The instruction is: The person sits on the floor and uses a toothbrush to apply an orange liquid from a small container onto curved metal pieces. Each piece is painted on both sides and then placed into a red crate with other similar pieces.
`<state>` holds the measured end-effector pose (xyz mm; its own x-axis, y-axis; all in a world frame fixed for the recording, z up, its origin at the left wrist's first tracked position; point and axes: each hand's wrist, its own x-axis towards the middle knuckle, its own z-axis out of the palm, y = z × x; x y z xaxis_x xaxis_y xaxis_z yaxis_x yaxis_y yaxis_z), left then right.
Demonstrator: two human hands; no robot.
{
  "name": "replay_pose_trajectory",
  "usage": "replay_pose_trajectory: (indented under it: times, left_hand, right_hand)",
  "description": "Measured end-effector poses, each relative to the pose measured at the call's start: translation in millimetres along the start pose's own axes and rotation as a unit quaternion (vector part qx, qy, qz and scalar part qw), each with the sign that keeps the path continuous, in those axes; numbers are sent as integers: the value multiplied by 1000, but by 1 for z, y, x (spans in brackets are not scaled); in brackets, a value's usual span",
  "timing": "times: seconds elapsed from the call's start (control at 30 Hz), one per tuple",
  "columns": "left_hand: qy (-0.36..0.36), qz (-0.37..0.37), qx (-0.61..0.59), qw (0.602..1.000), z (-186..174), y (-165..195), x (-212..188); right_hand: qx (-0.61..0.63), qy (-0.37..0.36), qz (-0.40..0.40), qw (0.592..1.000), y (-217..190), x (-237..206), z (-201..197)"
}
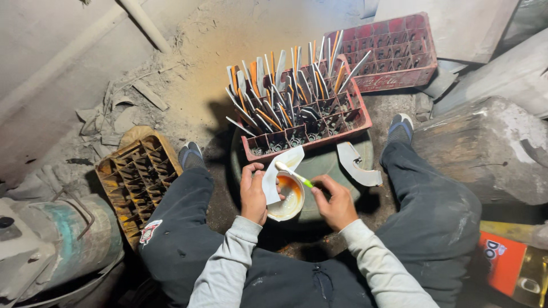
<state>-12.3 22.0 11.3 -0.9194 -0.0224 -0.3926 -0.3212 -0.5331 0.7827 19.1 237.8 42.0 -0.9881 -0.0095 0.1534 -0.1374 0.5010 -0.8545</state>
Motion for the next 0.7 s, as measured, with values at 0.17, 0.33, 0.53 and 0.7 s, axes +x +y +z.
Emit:
replay_pose_trajectory:
  times: [0.17, 0.33, 0.53, 0.7]
  left_hand:
    - [-2, -9, -7, 1000, 1, -1, -3]
    - [-4, 7, 1, 1000, 7, -5, -5]
    - [-27, 16, -18, 999, 6, 2, -12]
    - [-30, 9, -30, 999, 6, 7, -10]
  right_hand:
    - [-36, 65, 130, 989, 5, 7, -5]
    - [4, 21, -18, 1000, 0, -6, 10]
    - [-48, 68, 35, 996, 16, 9, -13]
    - [-80, 126, 32, 988, 24, 17, -38]
